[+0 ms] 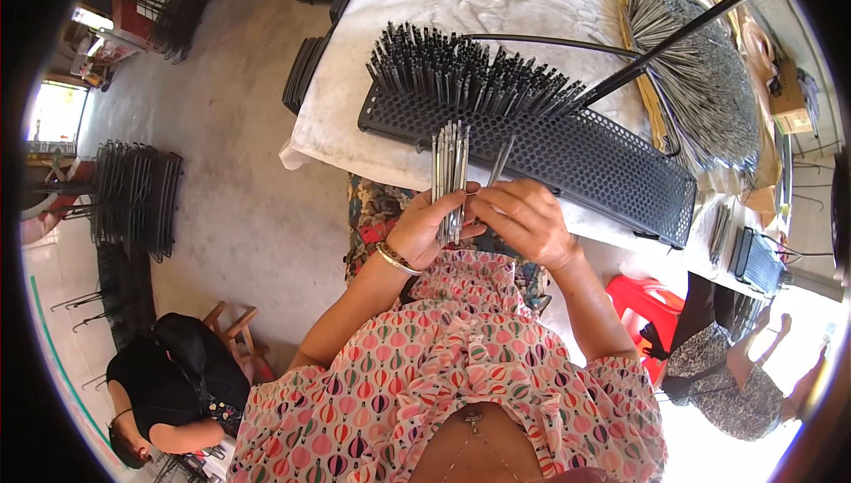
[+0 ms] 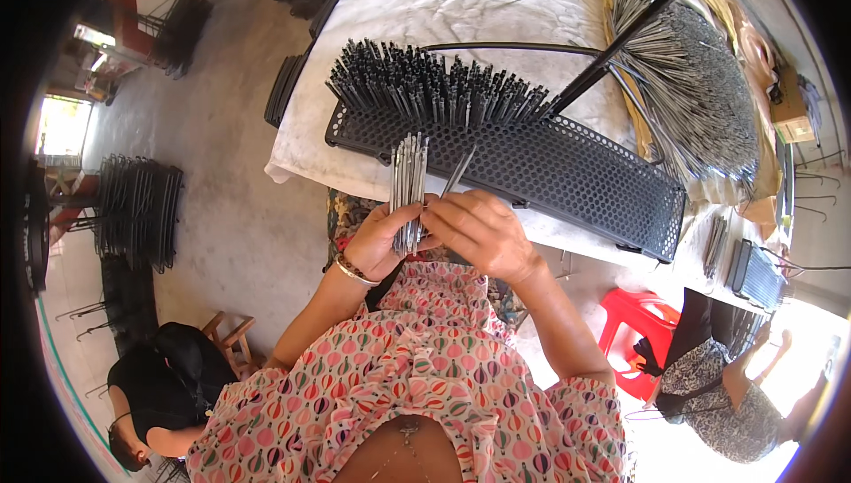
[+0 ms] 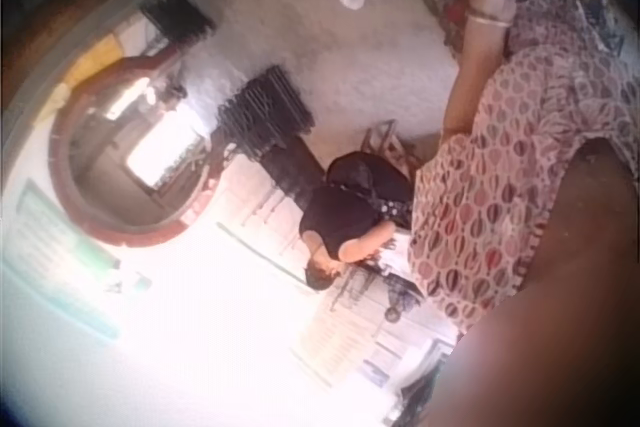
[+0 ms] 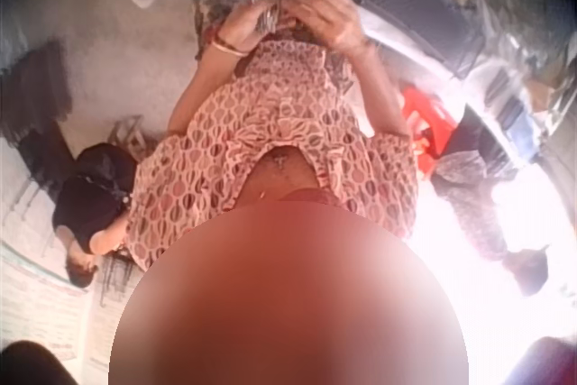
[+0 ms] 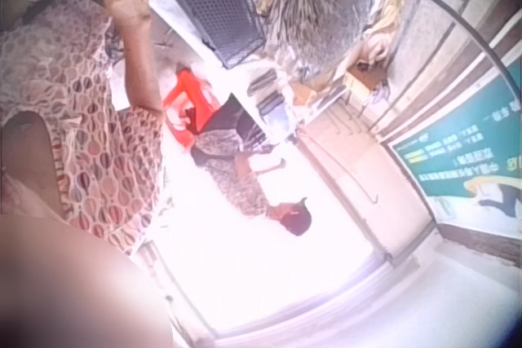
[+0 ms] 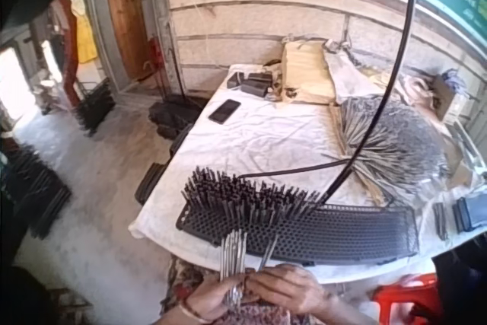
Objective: Manually inserting metal pins into a black perforated base to assemble an industrial brush.
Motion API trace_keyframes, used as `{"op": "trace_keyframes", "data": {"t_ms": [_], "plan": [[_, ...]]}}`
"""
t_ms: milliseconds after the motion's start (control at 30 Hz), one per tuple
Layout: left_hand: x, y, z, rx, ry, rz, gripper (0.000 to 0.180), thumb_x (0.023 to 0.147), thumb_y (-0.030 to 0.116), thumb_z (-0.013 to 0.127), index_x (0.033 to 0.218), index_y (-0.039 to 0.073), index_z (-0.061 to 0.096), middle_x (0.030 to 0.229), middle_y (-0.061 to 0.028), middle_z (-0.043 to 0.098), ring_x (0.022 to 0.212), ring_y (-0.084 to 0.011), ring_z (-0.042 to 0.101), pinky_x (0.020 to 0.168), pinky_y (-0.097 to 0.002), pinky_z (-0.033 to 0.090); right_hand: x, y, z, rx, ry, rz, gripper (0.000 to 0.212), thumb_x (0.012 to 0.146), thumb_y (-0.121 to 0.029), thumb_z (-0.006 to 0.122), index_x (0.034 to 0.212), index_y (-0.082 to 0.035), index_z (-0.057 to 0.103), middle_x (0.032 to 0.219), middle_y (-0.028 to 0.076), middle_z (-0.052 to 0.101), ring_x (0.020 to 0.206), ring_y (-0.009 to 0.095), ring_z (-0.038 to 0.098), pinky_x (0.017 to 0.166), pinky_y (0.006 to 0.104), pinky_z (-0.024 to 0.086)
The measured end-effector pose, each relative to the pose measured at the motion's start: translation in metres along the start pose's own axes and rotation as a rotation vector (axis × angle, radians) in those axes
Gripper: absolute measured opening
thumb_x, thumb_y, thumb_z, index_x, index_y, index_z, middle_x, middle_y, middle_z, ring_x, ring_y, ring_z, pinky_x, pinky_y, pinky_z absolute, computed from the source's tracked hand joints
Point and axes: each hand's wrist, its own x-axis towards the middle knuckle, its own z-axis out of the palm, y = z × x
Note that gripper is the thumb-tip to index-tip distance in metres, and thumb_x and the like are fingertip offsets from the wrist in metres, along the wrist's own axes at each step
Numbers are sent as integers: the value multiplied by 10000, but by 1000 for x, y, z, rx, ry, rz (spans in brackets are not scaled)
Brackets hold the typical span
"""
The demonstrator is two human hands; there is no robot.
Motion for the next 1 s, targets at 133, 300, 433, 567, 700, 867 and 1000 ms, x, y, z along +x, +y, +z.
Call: {"op": "trace_keyframes", "data": {"t_ms": [133, 300, 433, 567, 700, 867, 1000], "plan": [[-2, 7, 14, 106, -20, -7, 293, 929, 169, 521, 1169, 2, 533, 1111, -146, 621, 962, -218, 633, 764, -319, 542, 9, 21, -14, -22, 332, 263, 188, 703, 1, 695, 879, -29, 636, 914, 80, 655, 839, 229, 627, 739, 324, 498], [5, 1, 11, 226, 37, 22, 277, 916, 151, 546, 1138, -16, 552, 1094, -162, 629, 933, -209, 644, 769, -308, 543, 14, 63, -23, 252, 692, 715, 103, 863, -45, 623, 954, 1, 623, 890, 64, 655, 820, 105, 596, 730, 241, 479], [6, 0, 6, 238, 4, 50, 260, 910, 154, 561, 1103, -20, 571, 1056, -150, 643, 909, -198, 649, 756, -298, 549, 14, 81, -20, 255, 638, 723, 136, 871, -87, 631, 971, 5, 620, 894, 57, 653, 817, 97, 587, 740, 226, 470], [4, -1, 4, 177, 14, -1, 243, 913, 155, 556, 1078, -21, 582, 1022, -138, 653, 901, -194, 652, 743, -291, 553, 16, 84, -19, 264, 607, 708, 131, 872, -91, 630, 967, -1, 622, 891, 51, 657, 802, 96, 587, 729, 223, 467], [2, 0, 5, 221, -10, 22, 243, 916, 153, 551, 1086, -19, 578, 1034, -136, 649, 909, -194, 650, 753, -297, 551, 19, 86, -18, 238, 557, 648, 125, 860, -84, 639, 961, -11, 627, 871, 57, 659, 776, 104, 590, 710, 232, 465], [3, -4, 2, 226, 48, 61, 246, 920, 158, 546, 1098, -10, 572, 1058, -138, 643, 936, -202, 644, 768, -306, 548, 19, 84, -16, 111, 435, 662, 146, 840, -78, 655, 976, -30, 637, 858, 76, 658, 771, 143, 606, 716, 268, 474], [3, -3, 3, 213, 29, 53, 252, 922, 161, 544, 1107, -9, 567, 1074, -143, 636, 954, -208, 639, 783, -312, 545, 29, 79, -15, 83, 455, 661, 193, 816, -69, 667, 1007, -49, 645, 877, 74, 658, 807, 186, 607, 753, 304, 464]]}}
